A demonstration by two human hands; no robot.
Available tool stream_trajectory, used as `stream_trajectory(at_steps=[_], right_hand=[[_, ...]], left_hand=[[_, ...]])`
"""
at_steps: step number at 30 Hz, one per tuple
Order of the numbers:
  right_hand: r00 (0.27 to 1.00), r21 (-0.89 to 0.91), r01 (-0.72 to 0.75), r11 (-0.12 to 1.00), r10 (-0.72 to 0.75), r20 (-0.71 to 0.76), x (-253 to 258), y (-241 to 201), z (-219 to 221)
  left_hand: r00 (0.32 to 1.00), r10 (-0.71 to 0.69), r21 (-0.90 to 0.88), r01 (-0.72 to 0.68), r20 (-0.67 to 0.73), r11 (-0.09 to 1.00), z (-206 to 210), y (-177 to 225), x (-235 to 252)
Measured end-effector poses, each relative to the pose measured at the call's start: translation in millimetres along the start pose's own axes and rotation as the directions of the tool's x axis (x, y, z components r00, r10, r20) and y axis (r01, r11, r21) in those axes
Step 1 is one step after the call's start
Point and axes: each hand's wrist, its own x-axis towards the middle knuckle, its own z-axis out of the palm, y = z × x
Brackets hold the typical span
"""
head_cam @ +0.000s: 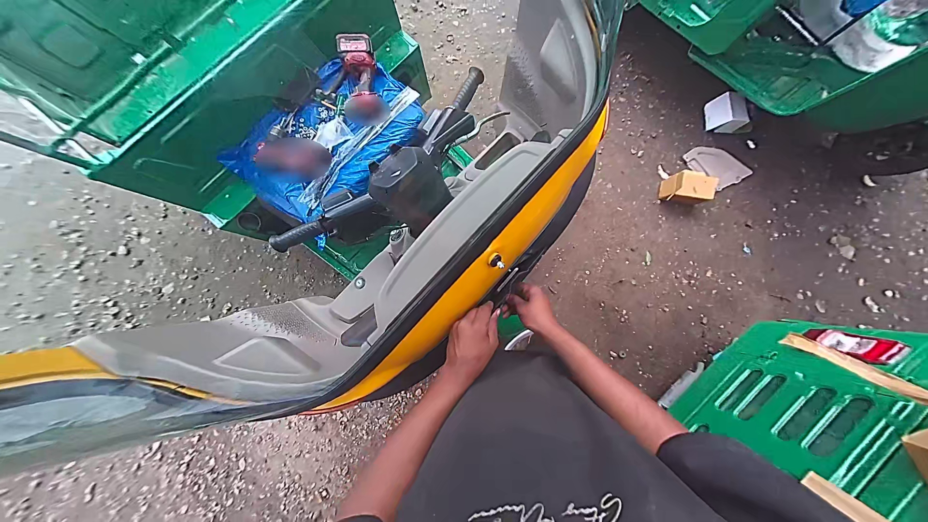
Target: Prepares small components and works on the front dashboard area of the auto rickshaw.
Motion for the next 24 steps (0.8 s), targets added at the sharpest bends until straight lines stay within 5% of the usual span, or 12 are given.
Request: stream_trajectory(at_steps=[6,16,18,21,24], right_hand=[[0.995,-0.494,0.095,0.864,-0.070,0.068,7,-12,-3],[0.954,-0.496,0.298,0.815,-0.271,0.128,19,1,-10],[0.960,-0.430,0.277,0.859,-0.271,0.077,20,1,-10],[0.982,-0.090,0.165,0.982,-0.172,-0.077,19,2,-6],[0.990,0.154,0.122,0.980,-0.110,-0.087,11,3,5]], left_hand=[[1.000,-0.008,-0.042,0.008,-0.002,0.999,-2,0,1],[0.998,-0.042,-0.082,0.045,0.046,0.996,-4,-1,1],[0.998,-0.049,-0.096,0.051,0.028,0.994,-4,-3,1],[0.999,-0.049,-0.109,0.049,-0.002,0.993,-4,-2,2],[0.999,-0.051,-0.118,0.048,-0.019,0.992,-2,-3,2]])
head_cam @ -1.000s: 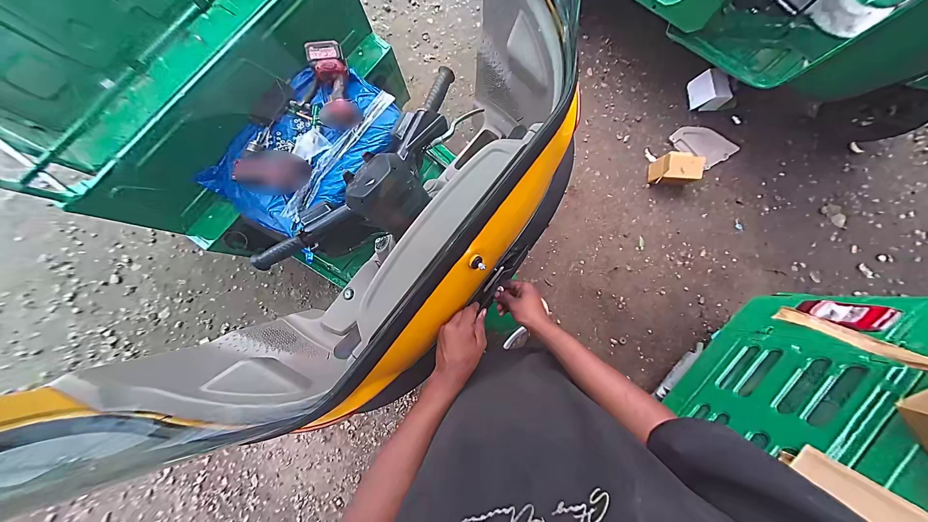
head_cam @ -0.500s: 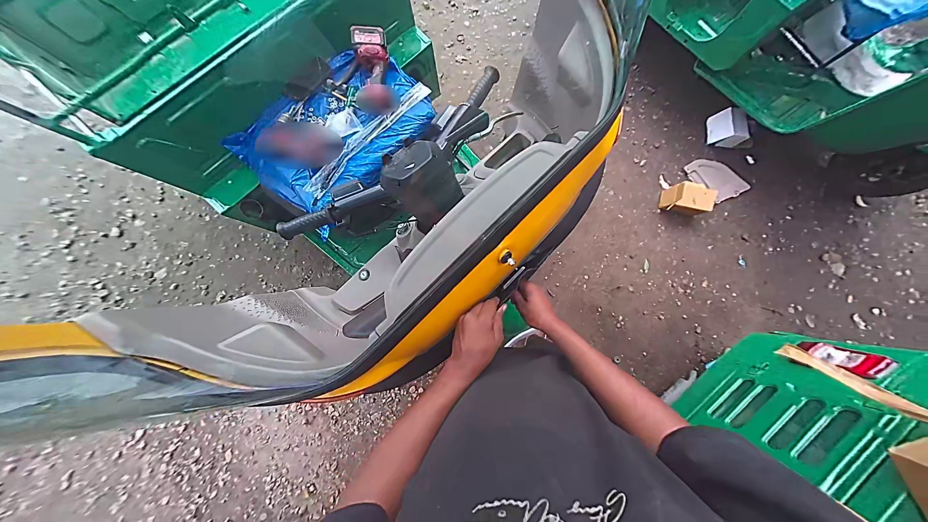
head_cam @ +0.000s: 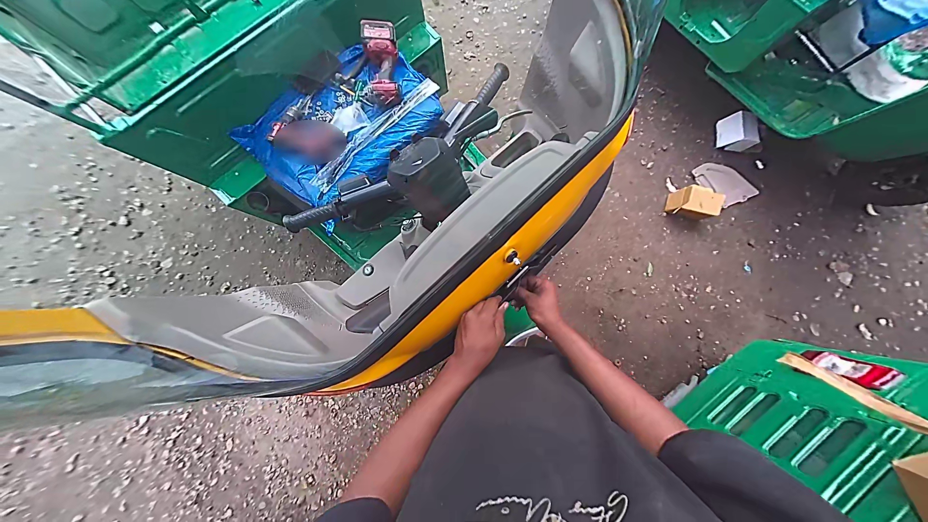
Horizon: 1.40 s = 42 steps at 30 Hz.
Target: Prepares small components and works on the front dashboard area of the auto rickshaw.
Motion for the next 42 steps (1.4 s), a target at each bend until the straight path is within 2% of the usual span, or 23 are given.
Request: stream_trajectory(at_steps=[2,5,14,17,20,24,27,29,31,34,37,40,42], right_hand=[[1.000,0.120,-0.021,0.993,0.023,-0.013,-6,5,7],[0.997,0.203,-0.034,0.978,0.047,-0.059,-11,6,16],[0.994,0.152,-0.001,0.988,0.017,-0.104,-18,7,20],[0.992,0.057,0.009,0.998,-0.002,-0.126,-17,7,22],[0.990,-0.163,0.027,0.986,-0.049,-0.135,-16,5,22],[0.984,-0.517,0.014,0.856,-0.104,-0.146,-17,-4,21],[0.990,-0.592,-0.027,0.805,-0.062,-0.129,-17,-14,22],[0.993,-0.555,-0.013,0.832,-0.055,-0.106,-14,-11,22],[0.996,-0.441,-0.004,0.898,-0.038,-0.087,-11,-4,20],[0.993,-0.030,-0.092,0.995,0.089,-0.076,-8,4,25],[0.961,0.242,-0.269,0.932,0.275,0.010,-10,-3,26],[0.892,0.368,-0.441,0.819,0.446,0.078,-11,-10,25],[0.867,0.401,-0.486,0.776,0.485,0.112,-10,-12,25]], left_hand=[[1.000,0.001,0.003,-0.001,-0.002,1.000,1,0,0],[1.000,-0.015,-0.004,0.015,0.001,1.000,1,1,0],[0.999,-0.022,0.007,0.022,0.044,1.000,-1,0,-1],[0.999,-0.005,0.016,0.005,0.040,1.000,0,-1,-2],[1.000,0.010,0.027,-0.011,0.017,1.000,0,-2,-1],[1.000,0.021,0.040,-0.021,0.000,0.999,2,-1,-2],[1.000,0.024,0.051,-0.024,-0.006,0.998,2,-1,-2],[1.000,0.017,0.055,-0.017,-0.005,0.998,2,-1,-2],[1.000,0.010,0.059,-0.010,0.001,0.998,2,-1,-3],[1.000,-0.008,0.065,0.007,0.024,0.998,1,-2,-3],[0.999,-0.024,0.074,0.022,0.028,0.997,1,-1,-2],[1.000,-0.018,0.104,0.017,0.004,0.994,0,1,-3],[0.999,0.004,0.158,0.002,-0.041,0.987,-1,2,-3]])
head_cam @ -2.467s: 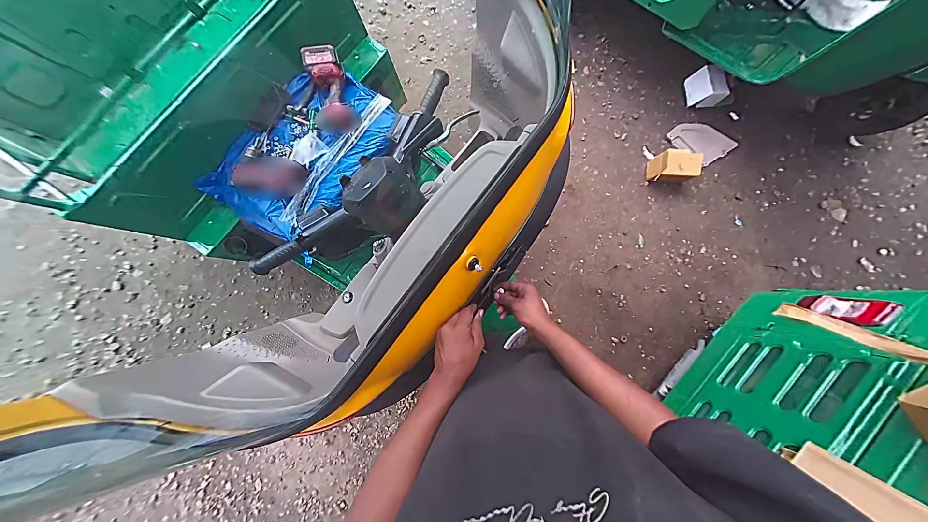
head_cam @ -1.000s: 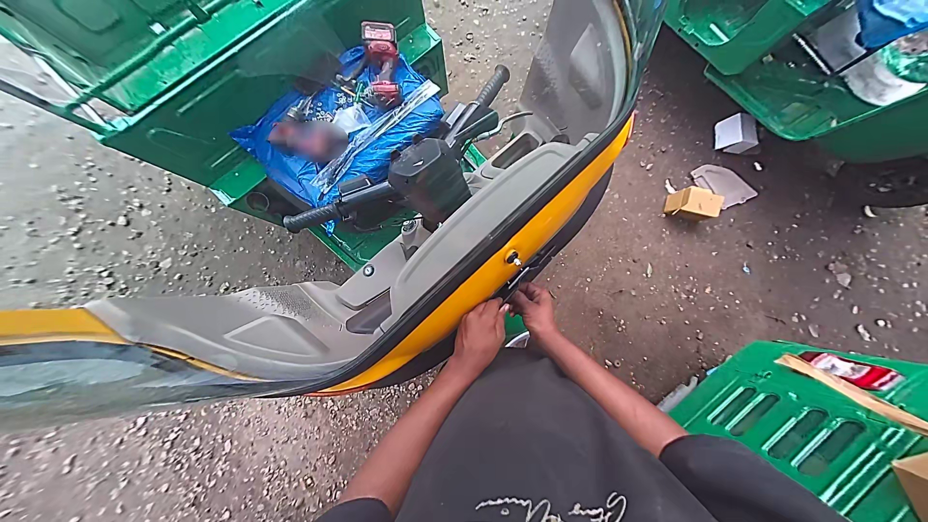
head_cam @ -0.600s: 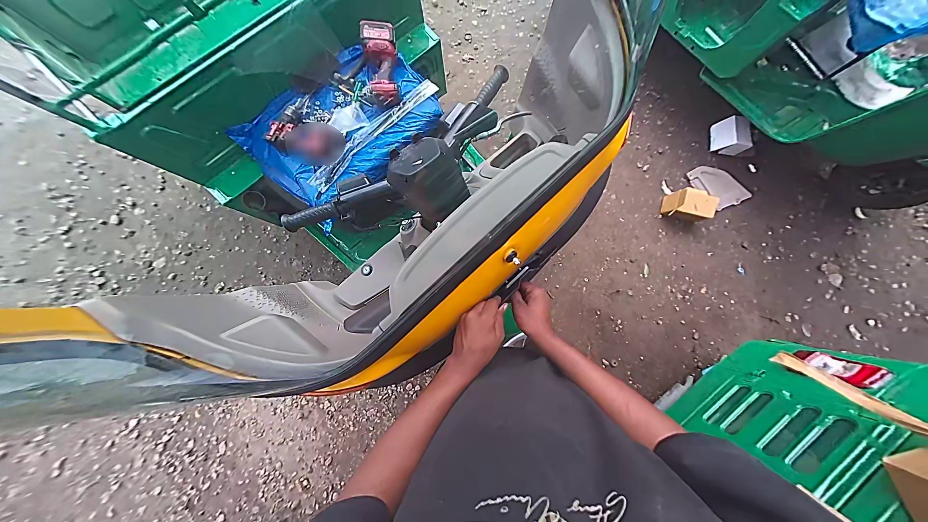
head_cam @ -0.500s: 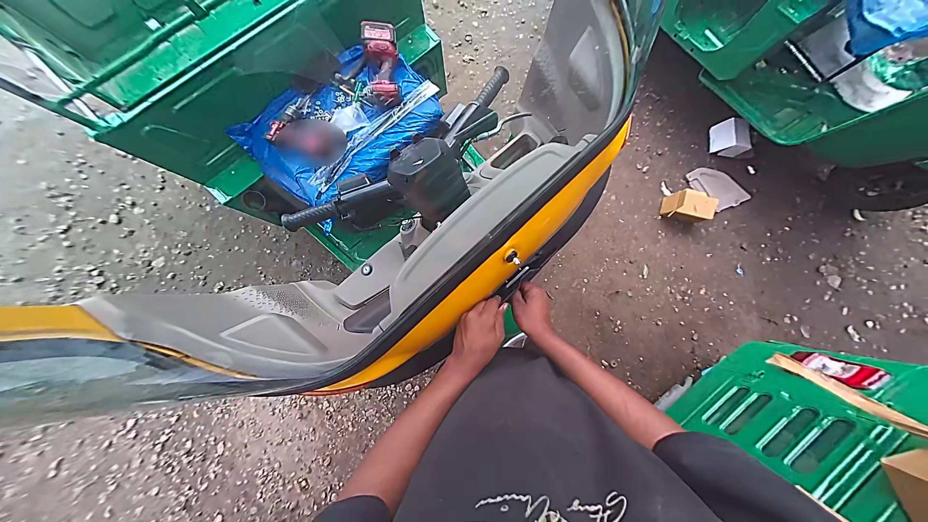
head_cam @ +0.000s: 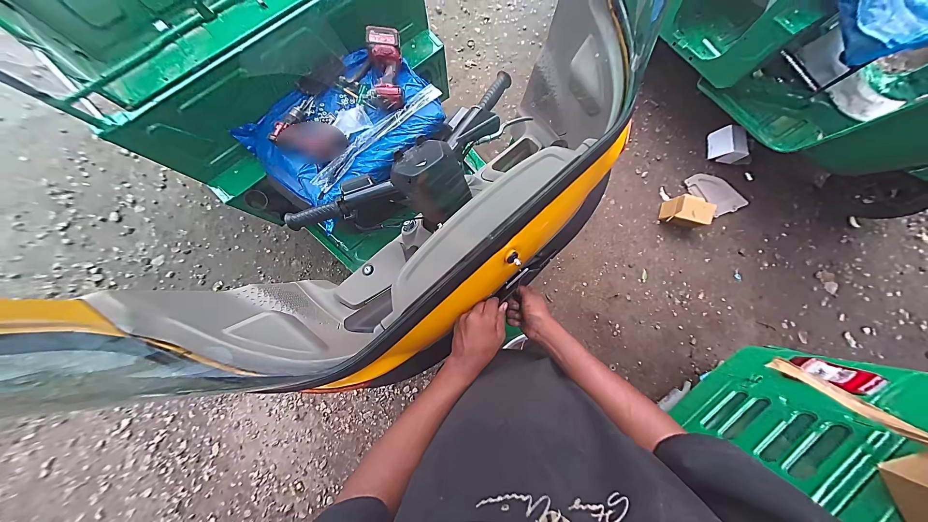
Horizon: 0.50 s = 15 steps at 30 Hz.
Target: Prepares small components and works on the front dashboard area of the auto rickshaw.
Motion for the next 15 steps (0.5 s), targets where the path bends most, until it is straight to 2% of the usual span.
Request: stream_trajectory(at_steps=[6,11,15], right_hand=[[0.998,0.086,-0.004,0.996,0.009,-0.068,-1,1,6],[0.986,0.181,-0.039,0.983,0.067,-0.154,-1,-8,14],[0.976,0.162,-0.092,0.982,0.122,-0.181,-1,-13,21]], left_hand=[[0.996,0.036,0.100,-0.028,-0.076,0.995,-1,1,0],[0.996,0.039,0.097,-0.031,-0.083,0.995,-2,2,0],[0.996,0.030,0.089,-0.022,-0.089,0.996,-2,3,0]])
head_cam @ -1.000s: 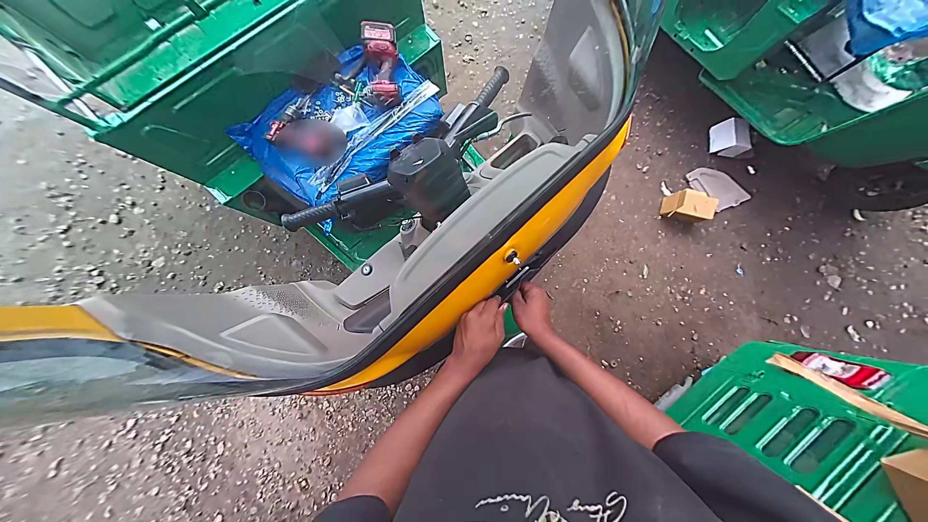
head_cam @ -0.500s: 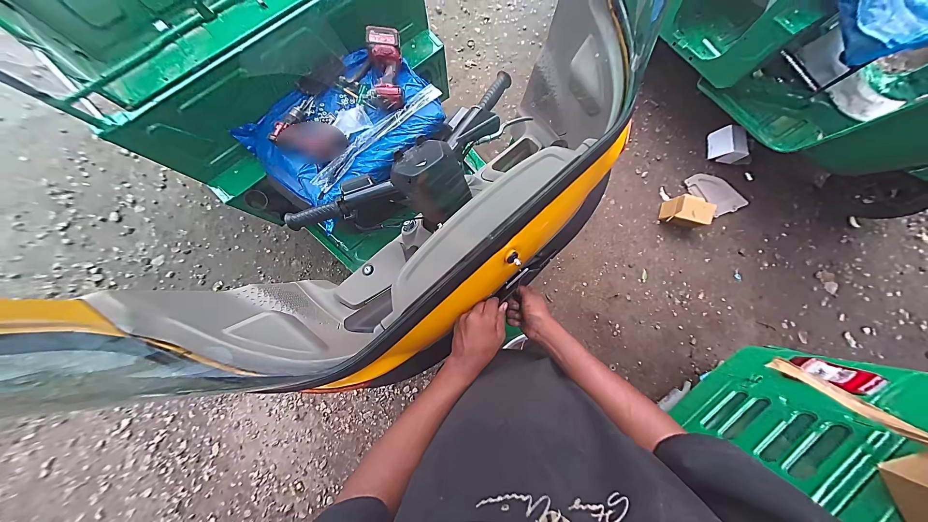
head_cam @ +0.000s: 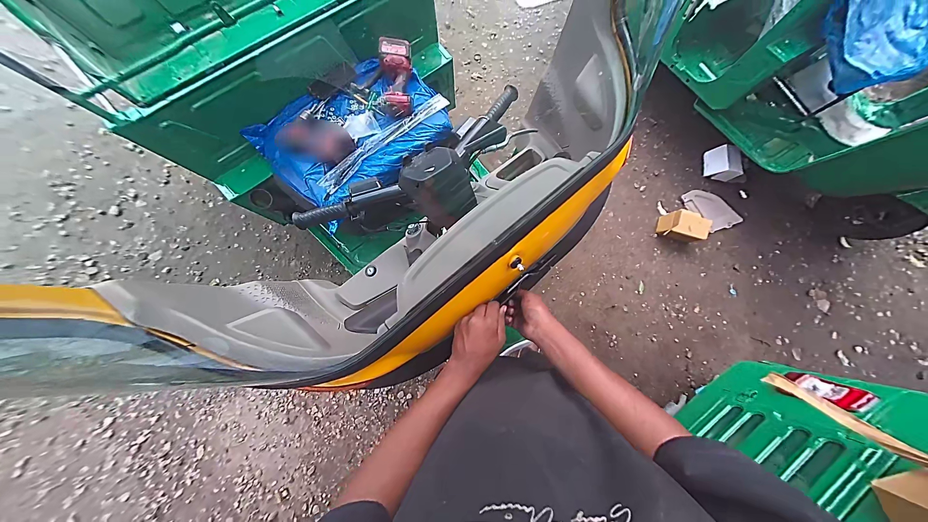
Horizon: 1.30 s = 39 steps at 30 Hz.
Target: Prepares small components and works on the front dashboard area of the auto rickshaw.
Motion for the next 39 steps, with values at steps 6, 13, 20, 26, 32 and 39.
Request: stream_trajectory(at_steps=[6,13,20,26,32,39], right_hand=[[0.997,-0.026,-0.036,0.999,0.034,-0.067,-5,0,10],[0.989,-0.035,0.092,0.995,-0.095,-0.117,-4,6,11],[0.976,0.140,0.211,0.968,-0.200,-0.089,-3,8,5],[0.983,0.215,0.182,0.959,-0.177,-0.044,-13,5,-1],[0.966,0.072,0.236,0.969,-0.227,-0.123,-13,7,3],[0.939,-0.041,0.314,0.949,-0.317,-0.134,-16,14,6]], left_hand=[[1.000,-0.017,0.013,0.017,-0.012,1.000,2,1,-2],[0.998,-0.021,0.042,0.024,-0.053,0.999,5,2,0],[0.998,-0.031,0.021,0.032,-0.053,0.999,5,2,0],[0.998,-0.029,0.014,0.030,-0.052,0.999,6,1,0],[0.998,-0.018,0.007,0.019,-0.064,1.000,6,1,-1],[0.998,-0.018,-0.011,0.018,-0.060,1.000,8,-1,-3]])
